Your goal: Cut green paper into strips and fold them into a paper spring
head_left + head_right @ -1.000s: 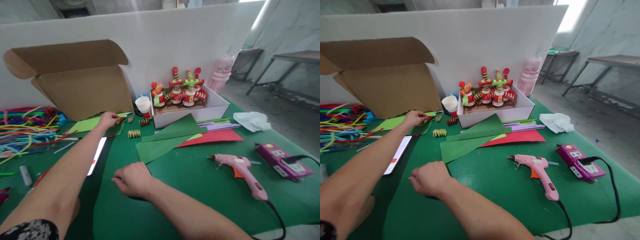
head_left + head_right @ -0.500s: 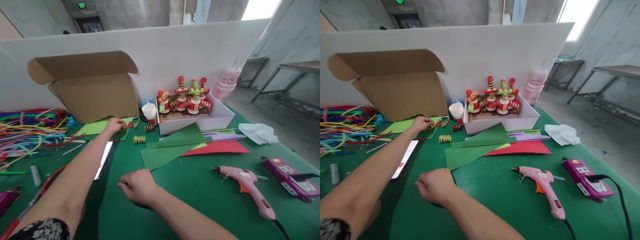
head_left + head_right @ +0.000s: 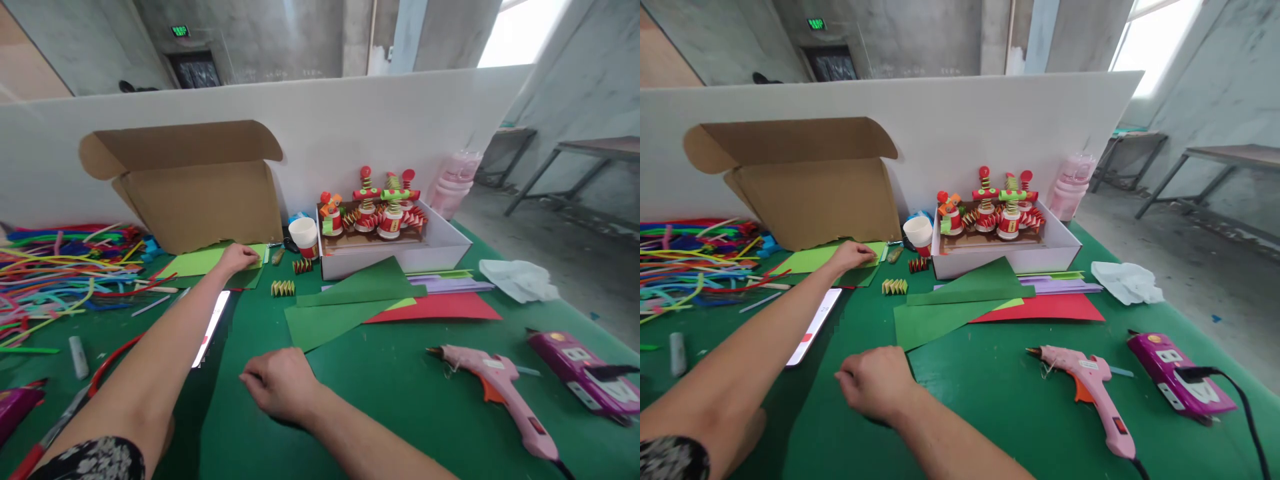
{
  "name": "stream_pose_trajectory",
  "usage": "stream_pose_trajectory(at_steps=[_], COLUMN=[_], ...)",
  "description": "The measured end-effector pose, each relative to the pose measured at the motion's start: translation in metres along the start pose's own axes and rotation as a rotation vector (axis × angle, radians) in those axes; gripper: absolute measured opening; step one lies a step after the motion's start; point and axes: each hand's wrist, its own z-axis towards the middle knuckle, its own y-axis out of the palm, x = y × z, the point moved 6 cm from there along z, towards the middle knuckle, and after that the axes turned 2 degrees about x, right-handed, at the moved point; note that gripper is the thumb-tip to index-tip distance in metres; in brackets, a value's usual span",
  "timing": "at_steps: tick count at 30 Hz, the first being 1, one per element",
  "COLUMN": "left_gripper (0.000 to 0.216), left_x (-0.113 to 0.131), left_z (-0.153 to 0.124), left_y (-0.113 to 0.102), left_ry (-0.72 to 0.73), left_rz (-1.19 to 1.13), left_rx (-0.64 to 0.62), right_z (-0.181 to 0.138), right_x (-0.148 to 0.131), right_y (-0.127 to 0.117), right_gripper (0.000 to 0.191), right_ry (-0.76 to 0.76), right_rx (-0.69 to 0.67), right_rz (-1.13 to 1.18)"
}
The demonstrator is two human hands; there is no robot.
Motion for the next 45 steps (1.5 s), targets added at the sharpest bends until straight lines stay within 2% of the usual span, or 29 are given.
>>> stream_pose_trajectory(at_steps=[10, 45], left_gripper=[0.025, 0.018], left_x=[0.018, 0.023], left_z=[0.002, 0.002], left_y=[-0.005, -0.001], left_ry=[0.120, 0.135], left_rz=[0.146, 0.302], left_rx=[0.121, 0.141], right_z=[-0.001, -0.002], right_x=[0.000, -0.002], right_y=[0.001, -0.003], right_gripper=[0.026, 0.026], right_ry=[0.007, 0.008], right_rx=[-0.003, -0.011], right_rz=[0.016, 0.031])
